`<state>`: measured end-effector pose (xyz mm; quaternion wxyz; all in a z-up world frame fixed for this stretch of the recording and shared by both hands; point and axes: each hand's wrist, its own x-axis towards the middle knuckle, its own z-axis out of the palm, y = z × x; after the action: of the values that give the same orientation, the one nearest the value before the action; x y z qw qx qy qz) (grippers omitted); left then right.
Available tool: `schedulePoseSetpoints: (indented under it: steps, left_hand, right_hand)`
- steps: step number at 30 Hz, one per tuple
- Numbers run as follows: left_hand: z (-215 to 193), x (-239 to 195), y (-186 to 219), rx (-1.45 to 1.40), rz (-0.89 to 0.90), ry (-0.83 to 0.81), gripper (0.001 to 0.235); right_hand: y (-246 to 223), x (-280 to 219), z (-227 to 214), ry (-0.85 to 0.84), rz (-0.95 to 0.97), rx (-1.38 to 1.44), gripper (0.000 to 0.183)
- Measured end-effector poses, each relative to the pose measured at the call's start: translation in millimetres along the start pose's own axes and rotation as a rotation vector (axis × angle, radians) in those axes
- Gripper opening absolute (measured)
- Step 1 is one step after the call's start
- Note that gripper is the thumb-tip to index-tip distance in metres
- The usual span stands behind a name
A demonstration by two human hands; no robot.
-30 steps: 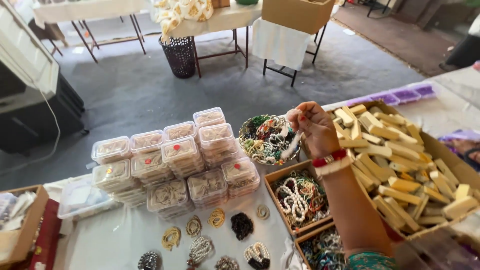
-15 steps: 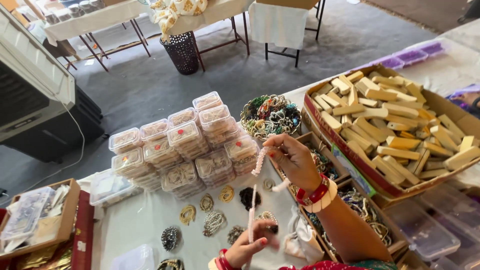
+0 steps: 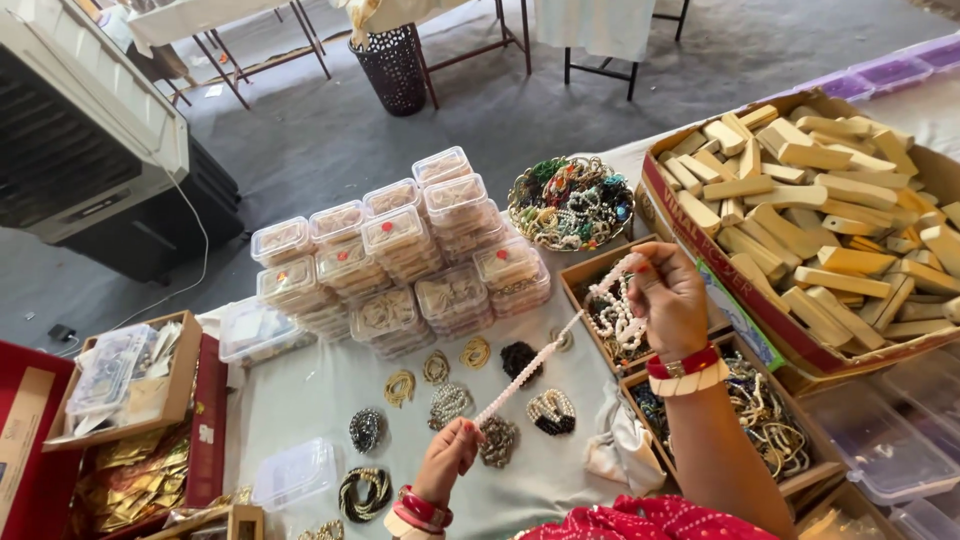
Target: The person sorts and arranges various jewelry items, including necklaces, bracelets, and hair accessories, on a table. They pick up items from boxes and containers, untangle them, and place them in organized piles on the table surface.
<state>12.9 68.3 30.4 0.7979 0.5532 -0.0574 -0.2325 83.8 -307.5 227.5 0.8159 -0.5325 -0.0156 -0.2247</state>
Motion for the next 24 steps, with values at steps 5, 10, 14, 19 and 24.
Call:
schedulePoseSetpoints:
  steps: [5,10,14,19,24]
  left_hand:
    - [26.7,-10.0,51.4,-0.438,0.076,0.019,0.041]
    - [32.4,-9.9,91.3,-0.949,0.367,-0.004,0.037]
    - [28.0,-5.3,114.5,-0.989,0.553,0.065,0.035]
    - [23.1,18.2,98.7,-0.288,0.678,0.471,0.028]
    - [52.5,19.5,79.2,0.461,0.494,0.429,0.026]
  right_hand:
    - [1.4,-10.7,-10.1,0.030,-0.036,-0.037,0.013]
    - [25.5,-30.5,-36.7,-0.112,0.098,-0.264,0.010]
    - [-12.7,-56.6,-19.2,-0.588,0.210,-0.482,0.011]
    - [-72.8,-81.3,33.0,-1.173,0.024,-0.584,0.016]
    - [-52.6,-73.3,37.3,-0.976,-0.143,-0.585,0.013]
